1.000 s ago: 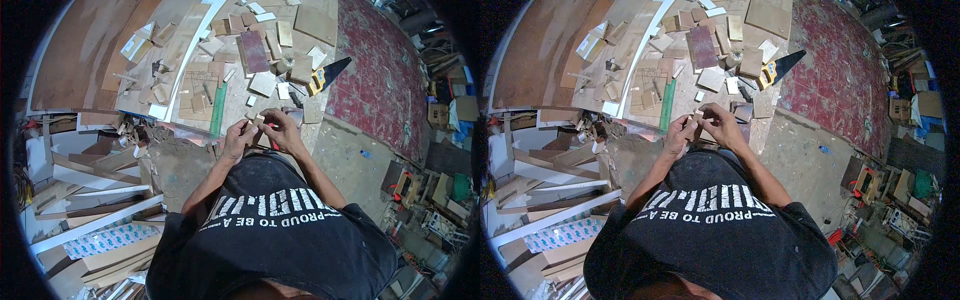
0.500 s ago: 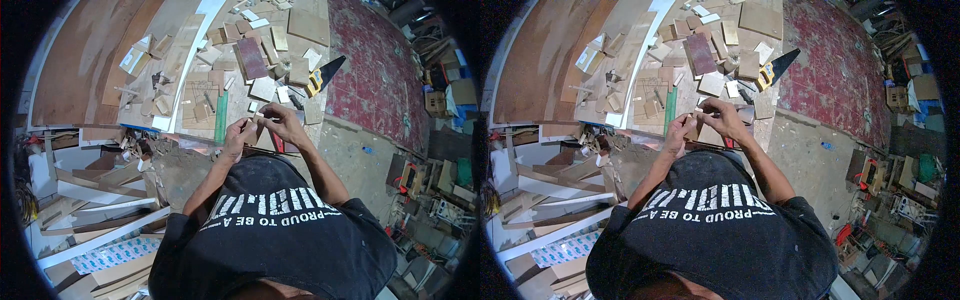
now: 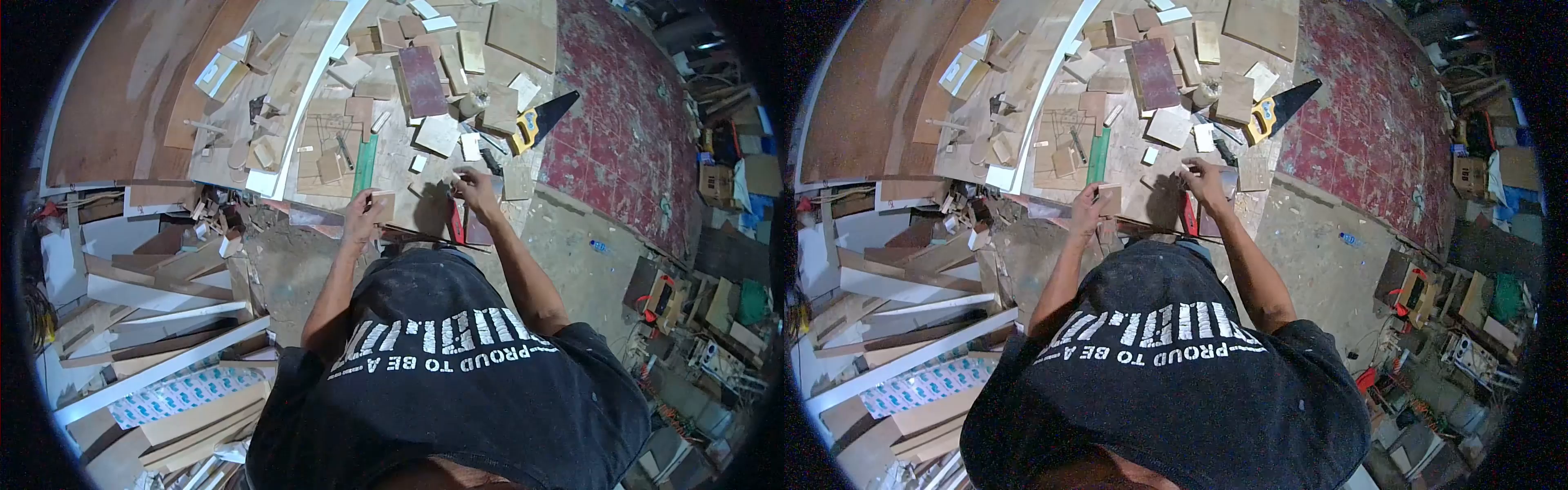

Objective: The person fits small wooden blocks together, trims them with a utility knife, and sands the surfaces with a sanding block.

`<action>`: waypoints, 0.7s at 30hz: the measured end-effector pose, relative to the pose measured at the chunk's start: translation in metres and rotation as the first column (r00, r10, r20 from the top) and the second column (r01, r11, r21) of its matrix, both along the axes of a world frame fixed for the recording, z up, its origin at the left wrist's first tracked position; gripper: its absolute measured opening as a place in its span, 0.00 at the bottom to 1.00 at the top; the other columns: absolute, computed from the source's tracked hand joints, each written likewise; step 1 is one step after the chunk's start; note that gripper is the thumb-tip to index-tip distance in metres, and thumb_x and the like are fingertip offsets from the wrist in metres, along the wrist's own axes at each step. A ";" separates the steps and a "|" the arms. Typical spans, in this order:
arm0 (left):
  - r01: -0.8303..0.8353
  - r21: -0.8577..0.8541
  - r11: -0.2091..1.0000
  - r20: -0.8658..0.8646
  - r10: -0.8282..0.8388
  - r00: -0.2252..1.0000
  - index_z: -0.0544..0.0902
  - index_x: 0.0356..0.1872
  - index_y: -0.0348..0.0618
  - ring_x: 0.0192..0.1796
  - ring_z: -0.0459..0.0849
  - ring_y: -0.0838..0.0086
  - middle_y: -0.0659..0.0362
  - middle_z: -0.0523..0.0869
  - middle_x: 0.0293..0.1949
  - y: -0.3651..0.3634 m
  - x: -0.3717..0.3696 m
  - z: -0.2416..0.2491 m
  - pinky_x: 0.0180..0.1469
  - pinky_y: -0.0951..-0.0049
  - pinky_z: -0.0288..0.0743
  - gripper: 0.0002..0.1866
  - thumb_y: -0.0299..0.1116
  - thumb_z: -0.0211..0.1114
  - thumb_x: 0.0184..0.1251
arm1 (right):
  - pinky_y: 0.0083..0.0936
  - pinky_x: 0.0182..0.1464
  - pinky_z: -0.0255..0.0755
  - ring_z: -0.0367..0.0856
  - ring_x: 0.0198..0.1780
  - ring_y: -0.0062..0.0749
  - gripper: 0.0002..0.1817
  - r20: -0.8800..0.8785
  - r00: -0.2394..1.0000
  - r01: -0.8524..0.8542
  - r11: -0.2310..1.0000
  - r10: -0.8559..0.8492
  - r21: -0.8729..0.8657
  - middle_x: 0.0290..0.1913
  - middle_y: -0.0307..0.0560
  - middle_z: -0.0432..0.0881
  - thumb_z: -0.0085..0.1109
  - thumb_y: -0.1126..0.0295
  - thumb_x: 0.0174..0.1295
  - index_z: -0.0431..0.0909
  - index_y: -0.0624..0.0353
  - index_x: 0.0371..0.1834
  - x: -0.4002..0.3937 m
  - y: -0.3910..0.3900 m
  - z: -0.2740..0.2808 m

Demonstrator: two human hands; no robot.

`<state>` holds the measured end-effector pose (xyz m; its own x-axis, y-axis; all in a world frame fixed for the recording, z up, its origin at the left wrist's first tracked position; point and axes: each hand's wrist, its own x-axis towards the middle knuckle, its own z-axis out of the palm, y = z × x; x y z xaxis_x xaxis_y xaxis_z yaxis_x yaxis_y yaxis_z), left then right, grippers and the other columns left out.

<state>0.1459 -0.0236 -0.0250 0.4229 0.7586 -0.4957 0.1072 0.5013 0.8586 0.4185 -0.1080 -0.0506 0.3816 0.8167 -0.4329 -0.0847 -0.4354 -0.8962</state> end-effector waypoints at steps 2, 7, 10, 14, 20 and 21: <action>-0.053 -0.008 0.999 -0.035 0.052 0.998 0.79 0.52 0.43 0.38 0.83 0.80 0.64 0.84 0.40 -0.003 -0.015 -0.007 0.32 0.78 0.79 0.15 0.31 0.65 0.65 | 0.34 0.40 0.78 0.84 0.38 0.42 0.17 0.317 0.937 -0.145 0.989 0.147 -0.032 0.40 0.58 0.84 0.63 0.70 0.60 0.78 0.64 0.51 -0.004 -0.003 -0.023; -0.139 -0.042 0.989 -0.094 0.134 0.986 0.78 0.52 0.43 0.38 0.83 0.79 0.63 0.84 0.42 -0.007 -0.057 -0.011 0.33 0.77 0.81 0.15 0.24 0.64 0.64 | 0.42 0.40 0.75 0.82 0.36 0.54 0.08 0.665 0.725 -0.244 0.970 0.178 0.007 0.36 0.62 0.81 0.57 0.71 0.61 0.77 0.61 0.42 -0.027 0.019 -0.041; -0.291 -0.025 0.957 -0.114 0.286 0.951 0.79 0.52 0.45 0.39 0.83 0.79 0.63 0.84 0.43 -0.009 -0.077 -0.006 0.35 0.77 0.81 0.15 0.24 0.63 0.65 | 0.48 0.42 0.71 0.77 0.40 0.62 0.05 0.715 0.684 -0.259 0.965 0.147 0.049 0.38 0.61 0.77 0.55 0.74 0.61 0.73 0.62 0.38 -0.032 0.036 -0.044; -0.356 0.021 0.934 -0.123 0.356 0.926 0.79 0.52 0.46 0.39 0.84 0.79 0.63 0.85 0.43 -0.004 -0.109 -0.023 0.36 0.76 0.82 0.14 0.25 0.63 0.65 | 0.48 0.46 0.72 0.77 0.46 0.61 0.09 0.740 0.617 -0.339 0.939 0.267 -0.056 0.43 0.62 0.76 0.54 0.76 0.57 0.72 0.60 0.42 -0.033 0.042 -0.052; -0.427 0.066 0.902 -0.076 0.431 0.899 0.80 0.51 0.46 0.37 0.84 0.80 0.65 0.85 0.41 0.008 -0.141 -0.026 0.34 0.76 0.82 0.13 0.27 0.64 0.65 | 0.48 0.51 0.69 0.75 0.52 0.55 0.14 0.894 0.430 -0.336 0.941 0.128 0.027 0.52 0.59 0.75 0.60 0.71 0.56 0.78 0.56 0.47 -0.077 0.032 -0.037; -0.444 0.043 0.895 -0.077 0.446 0.892 0.80 0.51 0.45 0.37 0.84 0.80 0.65 0.85 0.40 0.011 -0.144 -0.025 0.34 0.77 0.81 0.13 0.27 0.64 0.65 | 0.48 0.55 0.67 0.73 0.55 0.54 0.17 0.874 0.439 -0.366 0.930 0.210 -0.040 0.54 0.58 0.74 0.61 0.70 0.56 0.78 0.54 0.50 -0.086 0.033 -0.037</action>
